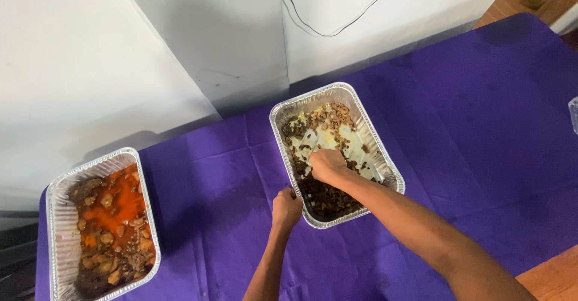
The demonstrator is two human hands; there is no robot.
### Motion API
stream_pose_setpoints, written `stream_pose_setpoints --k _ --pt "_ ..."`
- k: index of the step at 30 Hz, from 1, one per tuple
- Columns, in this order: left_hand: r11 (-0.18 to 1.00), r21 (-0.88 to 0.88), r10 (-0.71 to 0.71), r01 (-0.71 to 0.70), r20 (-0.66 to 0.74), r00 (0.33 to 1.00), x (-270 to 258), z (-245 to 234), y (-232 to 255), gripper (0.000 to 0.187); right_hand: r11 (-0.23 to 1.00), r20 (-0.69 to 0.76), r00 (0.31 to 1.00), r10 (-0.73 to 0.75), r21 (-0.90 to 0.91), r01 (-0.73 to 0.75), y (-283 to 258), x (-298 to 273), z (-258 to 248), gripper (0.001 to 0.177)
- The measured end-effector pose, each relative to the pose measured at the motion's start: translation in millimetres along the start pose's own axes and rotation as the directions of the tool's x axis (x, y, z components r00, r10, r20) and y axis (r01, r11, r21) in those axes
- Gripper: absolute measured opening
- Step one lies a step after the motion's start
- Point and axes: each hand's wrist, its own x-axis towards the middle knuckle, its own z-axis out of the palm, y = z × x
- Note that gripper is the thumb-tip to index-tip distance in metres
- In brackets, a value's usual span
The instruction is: The person arranges several aluminum foil trays containing cooked food on a purple tablecloth. They stir a meat and vegetable mixture with a red spoon, transfer cooked meat from a plate into a foil tray, and place additional trays of carrots and meat onto the table. Finally, the person covers the trays with clear plastic lids.
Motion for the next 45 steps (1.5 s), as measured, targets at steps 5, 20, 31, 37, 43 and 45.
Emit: stream_pose_setpoints --k 5,20,31,37,43,45 --pt "1.0 -0.02 0.003 -0.004 -0.01 1.0 0 2 -4 0.02 0.954 0.054 0.99 0.131 0.263 -0.141 9 10 -15 0.029" --pt "0.999 -0.033 -0.003 0.002 -0.025 1.0 -2 7 -11 0.022 -0.505 0.022 0.873 0.487 0.823 0.261 109 105 -52 0.028" --pt "0.993 -0.116 0.001 -0.005 -0.039 0.999 -4 4 -10 0.023 0.879 -0.692 0.545 0.473 0.328 -0.347 112 1 -19 0.033" --pt "0.981 -0.192 -0.014 -0.017 -0.158 0.987 2 -24 -32 0.022 0.833 -0.367 0.79 0.492 0.462 -0.304 129 0 8 0.028" --pt "0.62 -0.765 -0.415 0.175 -0.13 0.9 1 -102 -132 0.041 0.36 -0.199 0.922 0.331 0.93 0.072 42 38 29 0.049" --pt "0.438 -0.886 -0.583 0.154 -0.149 0.799 -18 -138 -169 0.05 0.405 -0.174 0.935 0.309 0.913 0.036 9 30 33 0.053"
